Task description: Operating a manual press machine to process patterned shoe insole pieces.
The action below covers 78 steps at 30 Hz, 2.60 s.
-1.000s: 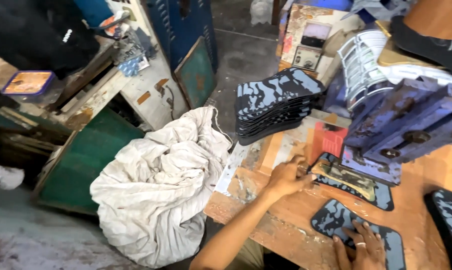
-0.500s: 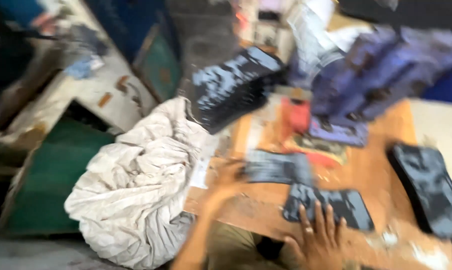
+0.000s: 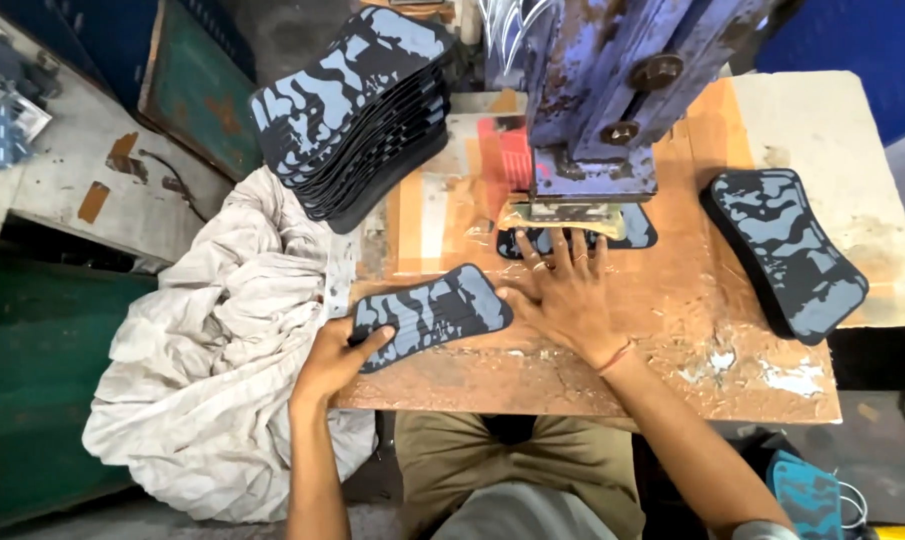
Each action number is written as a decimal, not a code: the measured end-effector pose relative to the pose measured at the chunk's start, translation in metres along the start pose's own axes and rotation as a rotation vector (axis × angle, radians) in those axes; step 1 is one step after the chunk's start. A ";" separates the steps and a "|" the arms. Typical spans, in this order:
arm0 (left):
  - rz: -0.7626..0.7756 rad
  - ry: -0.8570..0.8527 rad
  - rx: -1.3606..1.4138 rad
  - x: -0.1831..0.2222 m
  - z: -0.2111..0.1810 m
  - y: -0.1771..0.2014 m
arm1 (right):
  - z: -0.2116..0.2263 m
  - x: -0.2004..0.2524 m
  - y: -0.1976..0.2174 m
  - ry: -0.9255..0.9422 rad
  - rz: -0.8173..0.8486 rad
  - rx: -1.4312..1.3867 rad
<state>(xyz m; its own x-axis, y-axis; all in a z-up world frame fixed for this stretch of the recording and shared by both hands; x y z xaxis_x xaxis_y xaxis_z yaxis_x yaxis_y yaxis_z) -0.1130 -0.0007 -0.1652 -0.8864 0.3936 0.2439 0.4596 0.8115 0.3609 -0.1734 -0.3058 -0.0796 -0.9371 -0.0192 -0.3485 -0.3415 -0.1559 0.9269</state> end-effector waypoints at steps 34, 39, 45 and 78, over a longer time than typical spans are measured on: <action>-0.610 -0.546 0.103 -0.018 -0.177 0.102 | 0.022 0.106 0.049 0.025 -0.005 -0.271; -0.586 -0.642 0.183 -0.104 -0.216 0.140 | 0.019 0.110 0.046 0.009 0.016 -0.254; -0.858 -0.721 -0.038 -0.015 -0.225 0.116 | -0.101 0.112 0.104 -0.220 -0.151 -0.050; 0.161 -0.128 0.280 -0.109 -0.097 -0.149 | 0.040 0.107 0.052 -0.091 -0.050 -0.159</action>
<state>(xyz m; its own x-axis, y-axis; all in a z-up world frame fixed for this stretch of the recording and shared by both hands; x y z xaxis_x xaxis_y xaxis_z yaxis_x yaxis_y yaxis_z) -0.0790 -0.2062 -0.1586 -0.8115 0.5631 0.1561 0.5770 0.8144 0.0616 -0.2945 -0.2768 -0.0629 -0.9243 0.0807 -0.3729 -0.3790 -0.3083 0.8725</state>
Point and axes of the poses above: each hand's wrist, its own x-axis away from the middle knuckle, its own y-axis out of the back of the hand, z = x × y, the point moved 9 cm from there along -x, towards the middle knuckle, and after that the axes turned 1 degree about -x, right-handed, at the moved point
